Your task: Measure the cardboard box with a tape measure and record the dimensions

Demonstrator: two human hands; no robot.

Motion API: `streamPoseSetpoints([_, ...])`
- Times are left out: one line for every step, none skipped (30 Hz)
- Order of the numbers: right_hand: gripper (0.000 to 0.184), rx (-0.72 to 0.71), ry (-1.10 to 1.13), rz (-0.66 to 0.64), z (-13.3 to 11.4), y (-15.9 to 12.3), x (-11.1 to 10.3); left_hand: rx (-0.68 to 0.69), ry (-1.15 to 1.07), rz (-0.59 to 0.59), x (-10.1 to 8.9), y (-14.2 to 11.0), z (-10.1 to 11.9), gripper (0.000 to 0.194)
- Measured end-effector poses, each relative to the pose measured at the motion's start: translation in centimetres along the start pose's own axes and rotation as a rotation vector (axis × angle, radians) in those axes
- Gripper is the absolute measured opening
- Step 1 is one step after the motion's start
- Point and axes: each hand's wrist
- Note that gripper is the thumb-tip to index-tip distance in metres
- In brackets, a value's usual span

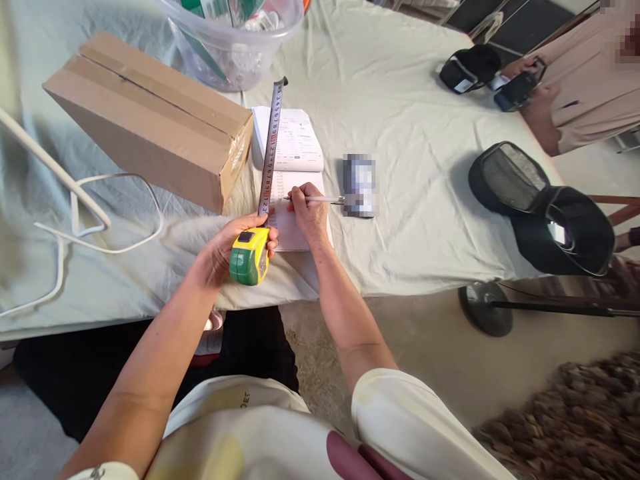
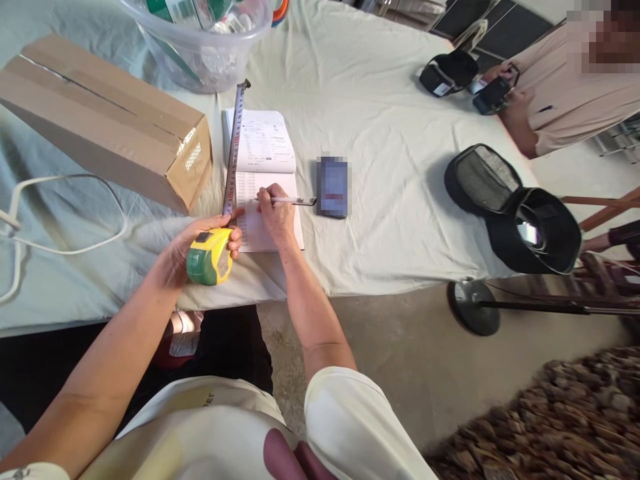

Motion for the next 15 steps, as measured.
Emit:
streamPoseSetpoints([0.029,0.000,-0.009,-0.006,-0.03,0.02,-0.01,0.002,0.001,0.002,0.03,-0.04,-0.01,0.018])
streamPoseSetpoints([0.029,0.000,-0.016,-0.011,-0.06,0.03,-0.03,0.004,0.001,0.003,0.05,-0.07,-0.02,0.018])
streamPoseSetpoints([0.028,0.001,-0.022,-0.015,-0.09,0.03,-0.05,0.004,0.001,0.004,0.06,-0.09,-0.02,0.018])
streamPoseSetpoints([0.028,0.003,-0.024,-0.019,-0.12,0.02,-0.08,0.002,0.001,0.004,0.05,-0.10,-0.01,0.018])
streamPoseSetpoints([0.027,0.006,-0.022,-0.022,-0.15,0.01,-0.10,0.000,0.001,0.004,0.04,-0.10,0.00,0.018])
streamPoseSetpoints([0.027,0.008,-0.017,-0.023,-0.17,-0.01,-0.13,-0.003,0.000,0.002,0.02,-0.09,0.02,0.018])
streamPoseSetpoints([0.026,0.010,-0.012,-0.024,-0.19,-0.03,-0.14,-0.006,-0.002,0.000,0.00,-0.06,0.04,0.018])
streamPoseSetpoints([0.026,0.010,-0.009,-0.025,-0.19,-0.04,-0.15,-0.010,-0.003,-0.002,-0.03,-0.03,0.05,0.018])
streamPoseSetpoints([0.026,0.009,-0.008,-0.028,-0.19,-0.05,-0.14,-0.011,-0.004,-0.003,-0.05,0.01,0.05,0.018])
streamPoseSetpoints([0.026,0.007,-0.011,-0.029,-0.18,-0.05,-0.13,-0.010,-0.007,-0.004,-0.07,0.04,0.06,0.018])
streamPoseSetpoints([0.026,0.006,-0.015,-0.029,-0.16,-0.06,-0.11,-0.009,-0.010,-0.003,-0.09,0.08,0.06,0.017])
streamPoseSetpoints([0.026,0.006,-0.020,-0.027,-0.15,-0.08,-0.09,-0.008,-0.012,-0.002,-0.10,0.11,0.06,0.016])
streamPoseSetpoints([0.026,0.007,-0.023,-0.018,-0.13,-0.10,-0.07,-0.008,-0.015,-0.002,-0.12,0.13,0.05,0.015])
streamPoseSetpoints([0.027,0.007,-0.023,-0.004,-0.11,-0.13,-0.05,-0.009,-0.016,-0.003,-0.14,0.16,0.05,0.015])
streamPoseSetpoints([0.027,0.006,-0.021,0.012,-0.09,-0.17,-0.03,-0.011,-0.016,-0.004,-0.16,0.18,0.05,0.015])
Point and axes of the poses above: each hand's wrist, its own y-axis towards the middle knuckle, its own x-axis out of the palm, z = x × y, and after that the axes turned 15 degrees about -x, right-handed
